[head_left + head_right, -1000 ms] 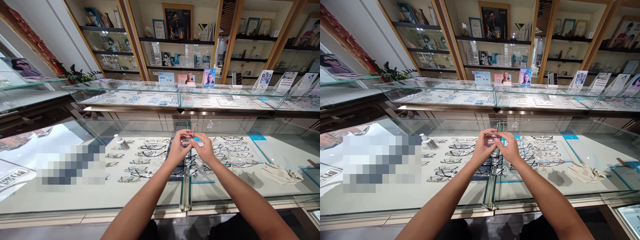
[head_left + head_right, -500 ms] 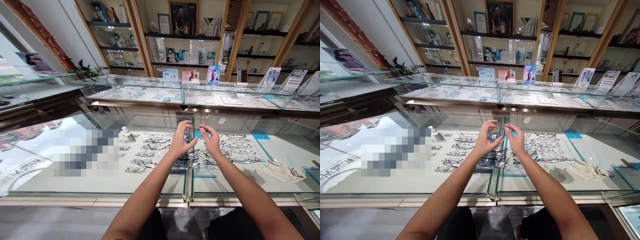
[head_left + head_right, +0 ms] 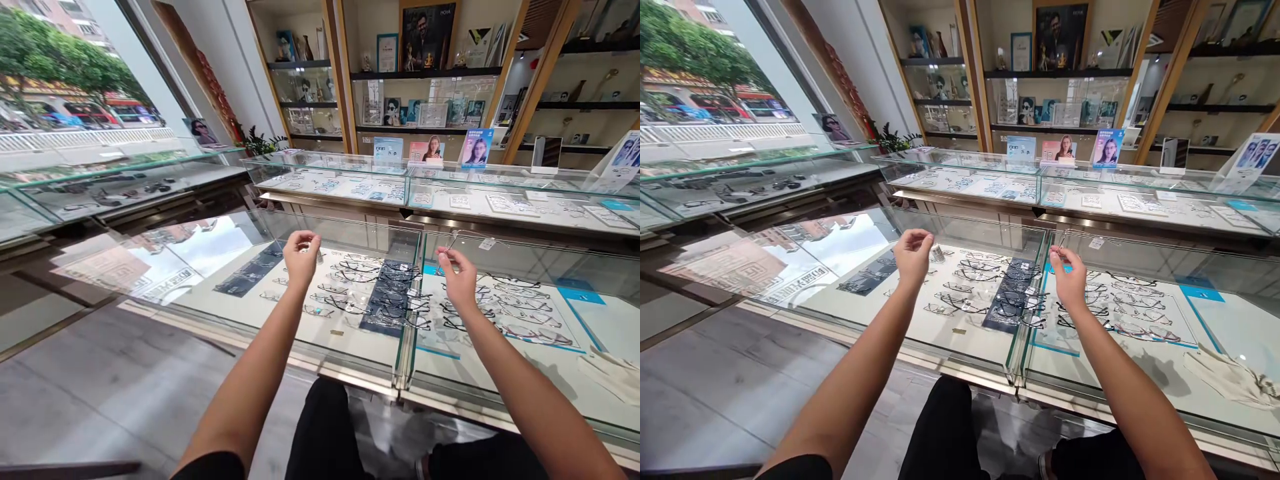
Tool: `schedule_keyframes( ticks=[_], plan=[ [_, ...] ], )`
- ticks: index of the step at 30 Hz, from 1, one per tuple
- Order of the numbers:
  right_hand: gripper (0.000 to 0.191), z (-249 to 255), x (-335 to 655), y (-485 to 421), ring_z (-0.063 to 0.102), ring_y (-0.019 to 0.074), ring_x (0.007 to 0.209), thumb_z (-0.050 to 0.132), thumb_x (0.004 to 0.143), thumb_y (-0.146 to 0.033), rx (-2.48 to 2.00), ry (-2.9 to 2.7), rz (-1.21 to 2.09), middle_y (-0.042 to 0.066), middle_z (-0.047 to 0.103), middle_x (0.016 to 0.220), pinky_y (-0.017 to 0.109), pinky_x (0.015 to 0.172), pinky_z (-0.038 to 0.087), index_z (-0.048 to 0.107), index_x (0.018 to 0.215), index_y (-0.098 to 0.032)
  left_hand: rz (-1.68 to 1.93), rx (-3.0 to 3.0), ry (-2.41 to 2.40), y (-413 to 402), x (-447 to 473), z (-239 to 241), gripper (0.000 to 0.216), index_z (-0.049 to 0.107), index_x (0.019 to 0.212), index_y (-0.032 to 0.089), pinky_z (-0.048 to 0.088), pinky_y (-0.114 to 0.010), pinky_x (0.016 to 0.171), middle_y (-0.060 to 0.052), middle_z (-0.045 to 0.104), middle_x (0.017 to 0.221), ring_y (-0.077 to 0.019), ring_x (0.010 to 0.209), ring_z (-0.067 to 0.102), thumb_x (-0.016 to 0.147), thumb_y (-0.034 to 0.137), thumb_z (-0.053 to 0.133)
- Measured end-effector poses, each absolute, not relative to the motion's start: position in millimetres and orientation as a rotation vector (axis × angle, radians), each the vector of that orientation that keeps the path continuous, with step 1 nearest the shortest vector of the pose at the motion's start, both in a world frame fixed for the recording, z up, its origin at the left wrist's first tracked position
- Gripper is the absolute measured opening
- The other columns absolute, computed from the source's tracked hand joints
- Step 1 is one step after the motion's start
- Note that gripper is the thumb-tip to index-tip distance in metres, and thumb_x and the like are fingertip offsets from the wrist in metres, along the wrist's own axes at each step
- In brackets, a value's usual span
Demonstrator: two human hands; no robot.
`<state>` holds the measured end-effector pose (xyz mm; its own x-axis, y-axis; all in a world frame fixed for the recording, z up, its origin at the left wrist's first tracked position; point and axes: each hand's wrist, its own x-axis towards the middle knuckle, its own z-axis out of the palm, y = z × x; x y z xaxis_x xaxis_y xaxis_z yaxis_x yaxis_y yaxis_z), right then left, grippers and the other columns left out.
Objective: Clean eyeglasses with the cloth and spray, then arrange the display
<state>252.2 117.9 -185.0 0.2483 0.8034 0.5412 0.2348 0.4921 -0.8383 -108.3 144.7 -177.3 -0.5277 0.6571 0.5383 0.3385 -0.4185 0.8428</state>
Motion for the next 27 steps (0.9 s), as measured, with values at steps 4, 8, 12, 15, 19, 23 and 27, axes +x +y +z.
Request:
schedule_keyframes(
  ticks=[4,8,12,15,19,23,27],
  plan=[
    [0.037,-184.4,252.2,117.9,0.072,0.0294,0.103,0.068,0.09,-0.053,-1.034,-1.319,0.505,0.013,0.083,0.11,0.048,0.093,0.055,0.081,0.103,-0.02,1.989,1.22,1.673,165.8,-138.7,-198.0,0.045,0.052,0.102,0.019,0.043,-0.03,0.091,-0.001,0.06,0.103,-0.0155,0.096,0.053,0.075,0.013,0.087],
    [0.036,-185.9,252.3,118.4,0.071,0.0287,0.102,0.069,0.091,-0.052,-1.03,-1.336,0.491,0.012,0.083,0.108,0.049,0.095,0.056,0.083,0.105,-0.022,1.761,1.212,1.648,181.7,-146.2,-213.0,0.036,0.056,0.096,0.016,0.051,-0.031,0.085,0.001,0.062,0.092,-0.0141,0.085,0.059,0.079,0.015,0.087],
    [0.036,-187.1,251.0,119.1,0.071,0.029,0.106,0.07,0.091,-0.052,-1.017,-1.343,0.482,0.012,0.084,0.11,0.049,0.097,0.056,0.083,0.105,-0.022,1.594,1.213,1.606,190.5,-145.4,-212.1,0.03,0.068,0.117,0.015,0.062,-0.039,0.086,-0.007,0.07,0.114,-0.0203,0.098,0.069,0.099,0.039,0.07],
    [0.035,-187.4,249.7,119.3,0.071,0.0288,0.106,0.069,0.091,-0.051,-1.016,-1.336,0.468,0.012,0.084,0.109,0.049,0.096,0.057,0.084,0.105,-0.022,1.581,1.188,1.553,198.7,-127.1,-196.4,0.037,0.066,0.126,0.016,0.063,-0.04,0.087,-0.008,0.069,0.122,-0.0216,0.103,0.07,0.101,0.042,0.068],
    [0.034,-188.1,248.4,118.0,0.071,0.0284,0.105,0.068,0.092,-0.05,-1.016,-1.343,0.465,0.012,0.083,0.109,0.048,0.094,0.057,0.084,0.104,-0.023,1.609,1.189,1.354,204.2,-62.6,-164.8,0.026,0.063,0.095,0.015,0.047,-0.023,0.056,0.003,0.059,0.075,-0.0088,0.061,0.053,0.093,0.038,0.076],
    [0.035,-188.6,247.4,116.4,0.071,0.0282,0.106,0.068,0.093,-0.05,-1.015,-1.347,0.477,0.012,0.083,0.108,0.047,0.095,0.058,0.083,0.106,-0.022,1.508,1.263,1.033,184.4,19.9,-143.3,0.043,0.056,0.083,0.02,0.037,-0.022,0.049,0.007,0.05,0.063,-0.0079,0.053,0.045,0.072,0.049,0.087],
    [0.036,-188.7,245.4,115.2,0.071,0.0277,0.104,0.068,0.093,-0.053,-1.027,-1.341,0.472,0.012,0.083,0.107,0.046,0.094,0.058,0.083,0.106,-0.023,1.39,1.29,0.818,155.0,65.9,-143.4,0.051,0.055,0.082,0.021,0.036,-0.023,0.049,0.003,0.058,0.07,-0.0083,0.055,0.047,0.065,0.056,0.088]
  ],
)
